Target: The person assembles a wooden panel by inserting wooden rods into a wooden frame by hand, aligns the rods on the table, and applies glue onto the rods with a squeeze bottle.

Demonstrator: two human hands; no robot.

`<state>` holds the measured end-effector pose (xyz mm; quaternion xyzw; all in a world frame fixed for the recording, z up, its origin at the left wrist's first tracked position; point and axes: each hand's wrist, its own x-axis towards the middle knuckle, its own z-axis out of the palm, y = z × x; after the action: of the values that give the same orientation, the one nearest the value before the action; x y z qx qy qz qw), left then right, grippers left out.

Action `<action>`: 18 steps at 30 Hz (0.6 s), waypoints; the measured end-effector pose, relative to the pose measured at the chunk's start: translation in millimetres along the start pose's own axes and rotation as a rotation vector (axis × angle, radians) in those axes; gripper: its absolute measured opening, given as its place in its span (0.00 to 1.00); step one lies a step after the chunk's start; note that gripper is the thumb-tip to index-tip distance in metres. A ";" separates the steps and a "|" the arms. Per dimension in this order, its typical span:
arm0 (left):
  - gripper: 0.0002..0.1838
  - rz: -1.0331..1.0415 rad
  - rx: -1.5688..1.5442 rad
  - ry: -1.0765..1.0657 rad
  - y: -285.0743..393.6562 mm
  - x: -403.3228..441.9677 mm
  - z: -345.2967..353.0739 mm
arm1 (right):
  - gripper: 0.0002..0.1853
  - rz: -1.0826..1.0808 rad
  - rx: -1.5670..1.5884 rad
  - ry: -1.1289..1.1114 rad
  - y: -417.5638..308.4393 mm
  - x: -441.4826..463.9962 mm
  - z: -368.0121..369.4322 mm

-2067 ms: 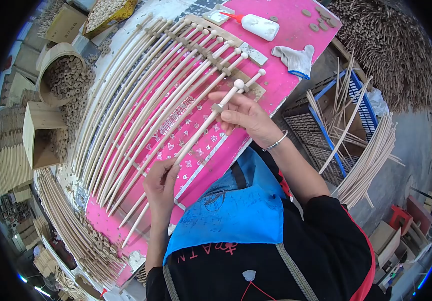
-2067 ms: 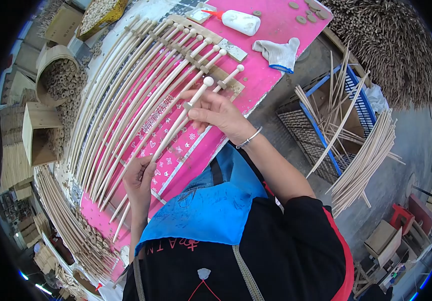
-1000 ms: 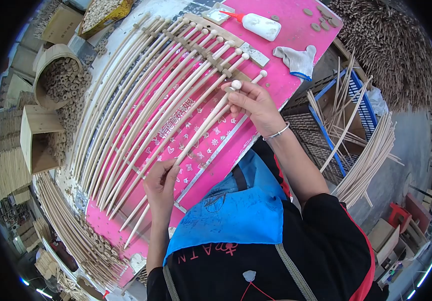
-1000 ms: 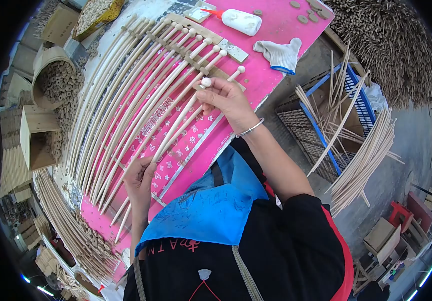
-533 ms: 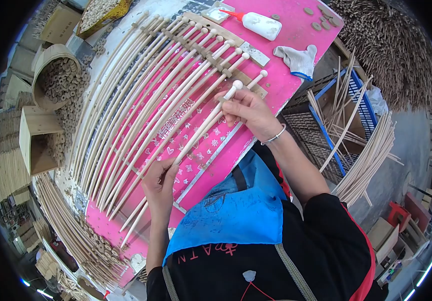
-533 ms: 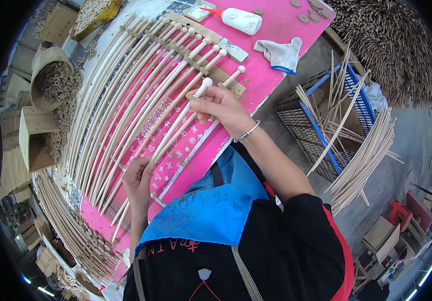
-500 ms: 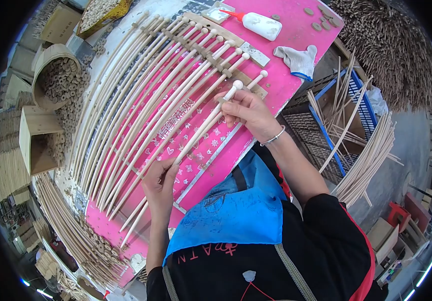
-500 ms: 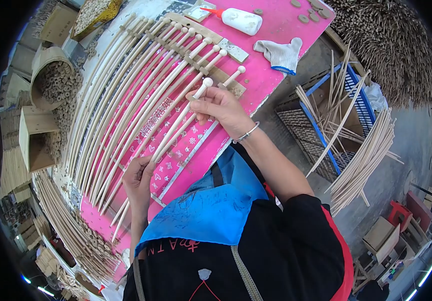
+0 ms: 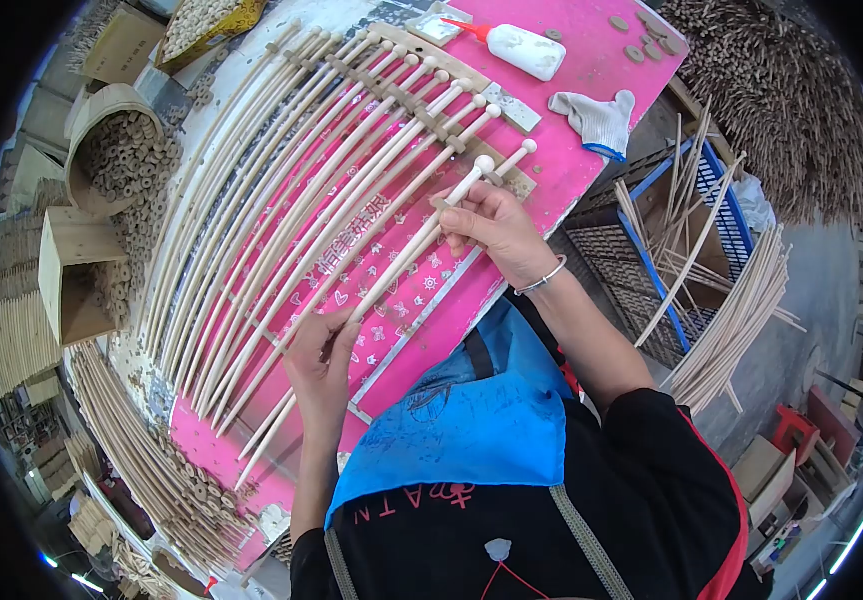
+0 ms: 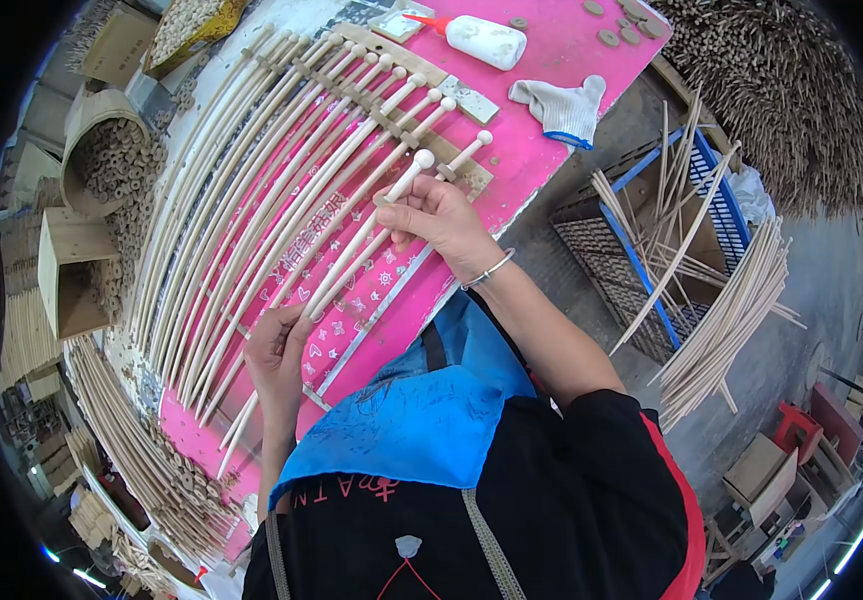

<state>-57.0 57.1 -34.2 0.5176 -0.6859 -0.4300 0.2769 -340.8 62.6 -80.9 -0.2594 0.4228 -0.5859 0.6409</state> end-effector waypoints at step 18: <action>0.06 0.336 0.335 0.051 4.5 54.4 49.4 | 0.14 -0.049 -0.154 0.309 -17.7 -35.6 -47.9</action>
<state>-116.8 20.9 -57.3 0.4456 -0.8170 -0.2451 0.2720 -389.3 101.9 -82.1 -0.2249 0.5535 -0.5999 0.5321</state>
